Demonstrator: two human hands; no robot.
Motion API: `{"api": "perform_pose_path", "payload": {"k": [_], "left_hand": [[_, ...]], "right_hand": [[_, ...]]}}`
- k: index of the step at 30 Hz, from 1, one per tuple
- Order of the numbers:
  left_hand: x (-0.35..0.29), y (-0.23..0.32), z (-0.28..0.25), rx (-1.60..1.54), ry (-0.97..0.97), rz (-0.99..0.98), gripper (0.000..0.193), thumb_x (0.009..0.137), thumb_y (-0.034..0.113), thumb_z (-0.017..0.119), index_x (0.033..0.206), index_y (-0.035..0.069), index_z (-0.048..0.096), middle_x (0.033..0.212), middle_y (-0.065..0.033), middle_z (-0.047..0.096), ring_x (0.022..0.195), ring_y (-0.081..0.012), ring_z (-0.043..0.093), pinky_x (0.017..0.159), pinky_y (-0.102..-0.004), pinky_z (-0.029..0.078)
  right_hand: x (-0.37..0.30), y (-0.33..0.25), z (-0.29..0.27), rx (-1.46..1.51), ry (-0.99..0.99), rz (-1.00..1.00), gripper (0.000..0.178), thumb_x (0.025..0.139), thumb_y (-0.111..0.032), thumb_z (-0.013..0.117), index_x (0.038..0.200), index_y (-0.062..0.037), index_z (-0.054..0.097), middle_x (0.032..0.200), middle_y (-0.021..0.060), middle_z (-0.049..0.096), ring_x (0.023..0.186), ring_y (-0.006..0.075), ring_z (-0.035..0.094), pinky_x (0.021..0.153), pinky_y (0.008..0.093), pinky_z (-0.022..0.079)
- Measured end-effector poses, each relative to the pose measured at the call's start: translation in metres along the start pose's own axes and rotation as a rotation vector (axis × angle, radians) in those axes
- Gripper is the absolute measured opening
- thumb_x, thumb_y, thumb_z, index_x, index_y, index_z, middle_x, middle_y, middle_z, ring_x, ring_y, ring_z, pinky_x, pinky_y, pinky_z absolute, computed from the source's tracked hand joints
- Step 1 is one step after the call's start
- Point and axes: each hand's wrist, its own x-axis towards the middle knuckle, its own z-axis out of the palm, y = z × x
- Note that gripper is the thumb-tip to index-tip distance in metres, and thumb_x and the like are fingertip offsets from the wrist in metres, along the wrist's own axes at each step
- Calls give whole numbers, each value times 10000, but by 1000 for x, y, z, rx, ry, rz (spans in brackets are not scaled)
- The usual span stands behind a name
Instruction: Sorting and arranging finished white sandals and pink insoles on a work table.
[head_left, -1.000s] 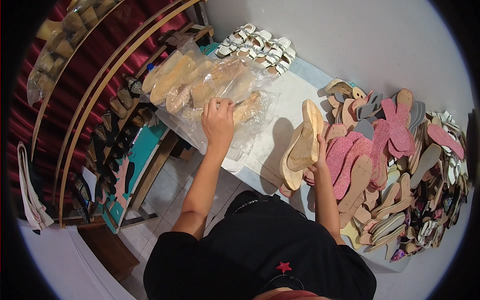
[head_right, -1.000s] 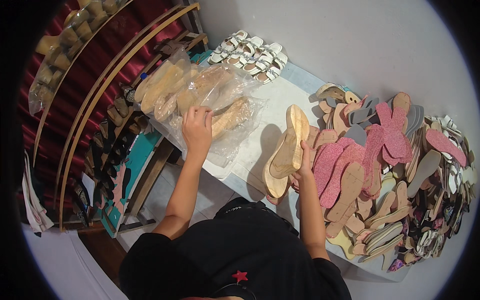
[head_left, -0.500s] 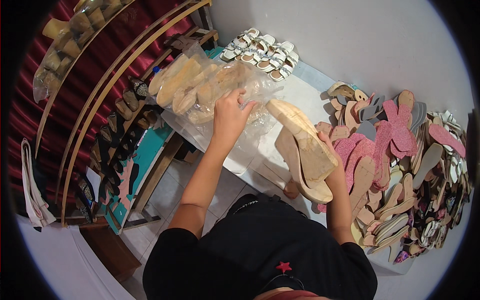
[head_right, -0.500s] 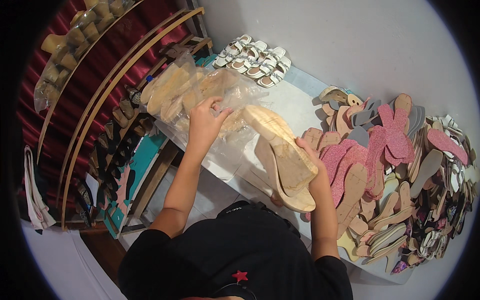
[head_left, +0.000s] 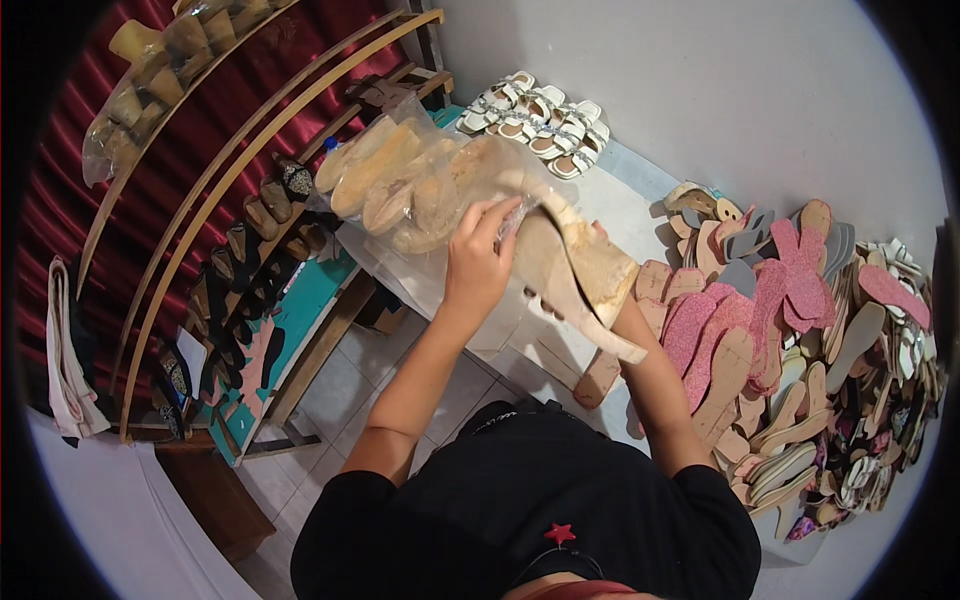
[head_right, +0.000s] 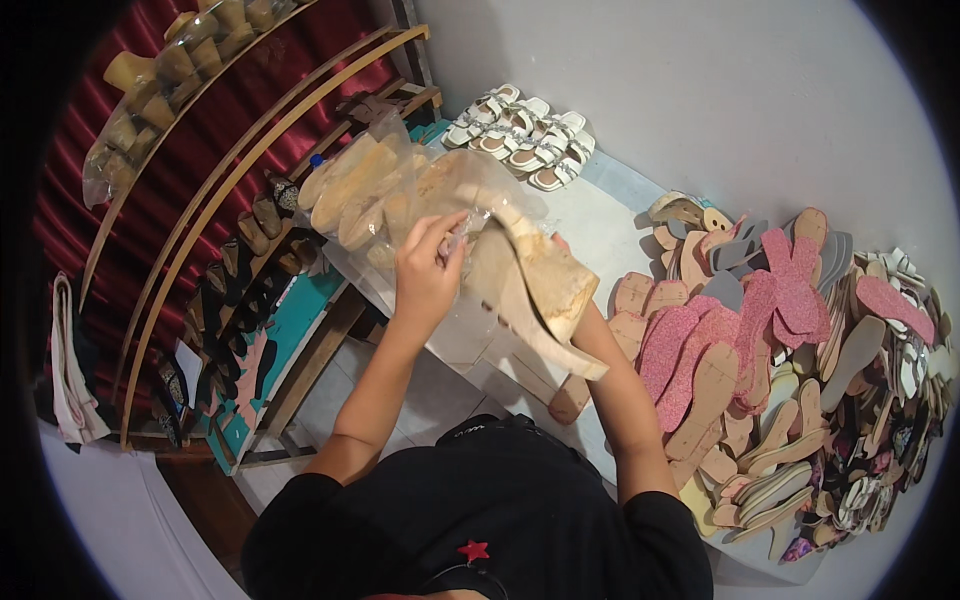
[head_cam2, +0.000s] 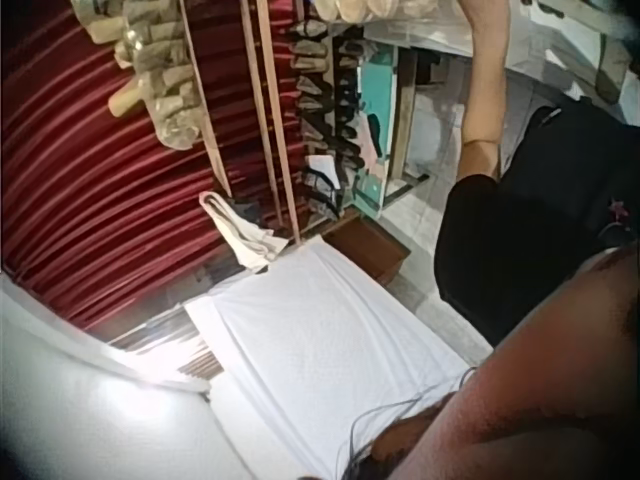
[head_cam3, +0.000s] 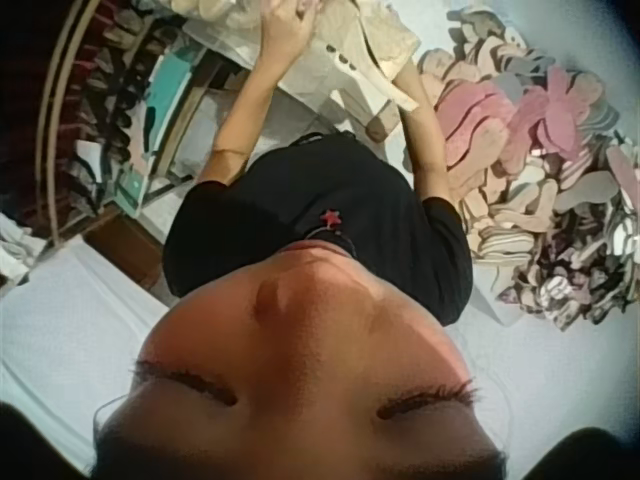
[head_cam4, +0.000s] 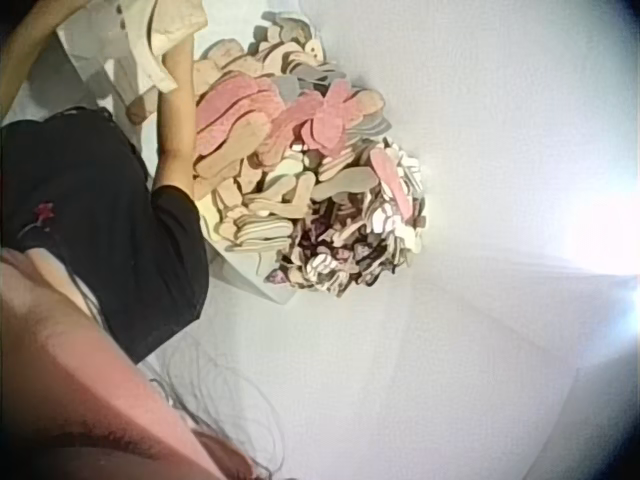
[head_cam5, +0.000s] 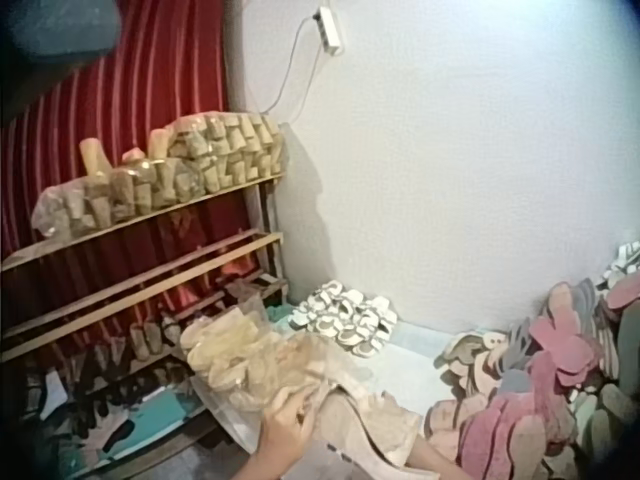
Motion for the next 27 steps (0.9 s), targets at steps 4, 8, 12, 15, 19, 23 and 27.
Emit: {"api": "perform_pose_path", "payload": {"k": [4,8,12,15,19,23,27], "left_hand": [[-25,-1,3,85,16,-128,337,645,-66,506,974,2,536,880,-141,485,759,-276,518,607,-331,427],[-40,-21,2,290,49,-123,279,653,-53,502,929,-16,527,886,-148,473,765,-286,512,622,-334,425],[-45,-16,-5,270,103,-181,176,699,-29,500,873,-13,519,805,-138,488,688,-276,518,595,-325,423],[-48,-5,-3,98,76,-175,116,737,-6,492,852,-10,509,753,-136,495,640,-275,515,575,-327,415],[-56,-7,1,18,173,-132,78,768,16,492,840,-11,481,735,-145,496,625,-284,504,562,-338,403],[-62,-14,-6,8,190,-122,95,758,3,500,848,-14,476,731,-148,504,603,-269,509,543,-334,407],[-64,-14,-10,-8,160,-126,147,724,15,540,863,10,492,663,-115,514,583,-254,515,524,-319,406]], "right_hand": [[13,-6,-29,266,-45,-30,635,792,-513,376,1196,-24,334,1017,291,435,839,371,525,703,469,466],[29,0,-39,592,-185,-207,510,857,-328,380,1243,-22,247,1169,213,263,1063,308,367,947,430,321],[50,3,-43,506,166,-465,498,822,-433,357,1134,-47,400,1092,185,420,936,321,489,878,453,384],[71,11,-59,185,301,-674,515,796,-502,294,1100,-115,446,1049,108,509,960,280,491,886,439,364],[84,26,-59,347,378,-691,616,748,-588,245,1127,-144,442,1089,67,499,992,256,478,878,408,371],[84,32,-55,265,487,-614,665,747,-613,230,1189,-144,392,1171,74,442,1041,256,442,893,410,347],[74,41,-70,46,651,-605,640,779,-577,245,1234,-136,326,1213,79,396,1093,258,390,921,404,310]]}}
